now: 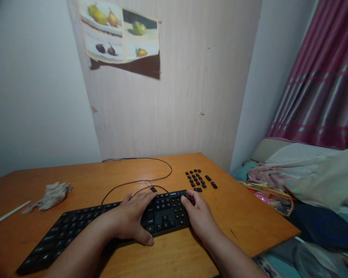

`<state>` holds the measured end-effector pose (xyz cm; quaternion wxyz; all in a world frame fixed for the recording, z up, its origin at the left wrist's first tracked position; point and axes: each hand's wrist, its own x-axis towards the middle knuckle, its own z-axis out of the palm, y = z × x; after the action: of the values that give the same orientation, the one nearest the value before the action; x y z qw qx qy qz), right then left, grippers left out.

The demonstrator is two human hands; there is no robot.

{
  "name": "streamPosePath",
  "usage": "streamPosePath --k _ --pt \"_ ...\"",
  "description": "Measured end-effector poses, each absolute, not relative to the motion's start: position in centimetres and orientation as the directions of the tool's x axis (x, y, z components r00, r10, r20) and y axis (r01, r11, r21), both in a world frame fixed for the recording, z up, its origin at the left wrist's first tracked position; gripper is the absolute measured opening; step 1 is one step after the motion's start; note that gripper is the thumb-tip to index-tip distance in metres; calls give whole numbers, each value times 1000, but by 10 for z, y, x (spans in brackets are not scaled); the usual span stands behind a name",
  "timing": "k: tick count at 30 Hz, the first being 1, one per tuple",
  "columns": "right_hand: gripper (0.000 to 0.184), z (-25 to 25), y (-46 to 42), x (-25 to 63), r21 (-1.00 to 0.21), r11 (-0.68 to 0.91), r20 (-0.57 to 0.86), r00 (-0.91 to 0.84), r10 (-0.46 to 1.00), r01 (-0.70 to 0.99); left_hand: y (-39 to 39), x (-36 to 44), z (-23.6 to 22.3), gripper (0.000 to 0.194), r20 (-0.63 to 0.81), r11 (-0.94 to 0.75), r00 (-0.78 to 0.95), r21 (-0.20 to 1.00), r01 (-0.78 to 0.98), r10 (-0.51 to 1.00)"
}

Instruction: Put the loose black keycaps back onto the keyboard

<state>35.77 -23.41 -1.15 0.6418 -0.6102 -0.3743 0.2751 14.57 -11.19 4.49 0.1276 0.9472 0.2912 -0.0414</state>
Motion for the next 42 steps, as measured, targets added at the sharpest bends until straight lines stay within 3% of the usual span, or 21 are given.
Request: streamPosePath --k 11,17,23,27,31,42 --pt "34 -10 -170 370 -911 -6 225 511 830 412 -73 154 59 132 -255 -746 755 154 648 604" --pt "27 -4 -160 378 -942 33 203 490 848 333 -64 152 62 132 -214 -738 762 193 647 612" --pt "30 35 -138 424 -953 55 220 556 801 298 -72 148 54 134 -191 -721 754 223 656 628" --pt "33 55 -120 461 -944 62 266 638 722 323 -86 146 41 129 -37 -685 701 179 706 712" --pt "33 43 -117 490 -917 21 329 723 608 399 -94 143 24 117 110 -697 688 123 707 717" --pt "19 -3 -125 537 -696 -275 424 688 588 664 -88 136 22 122 182 -742 723 71 667 667"
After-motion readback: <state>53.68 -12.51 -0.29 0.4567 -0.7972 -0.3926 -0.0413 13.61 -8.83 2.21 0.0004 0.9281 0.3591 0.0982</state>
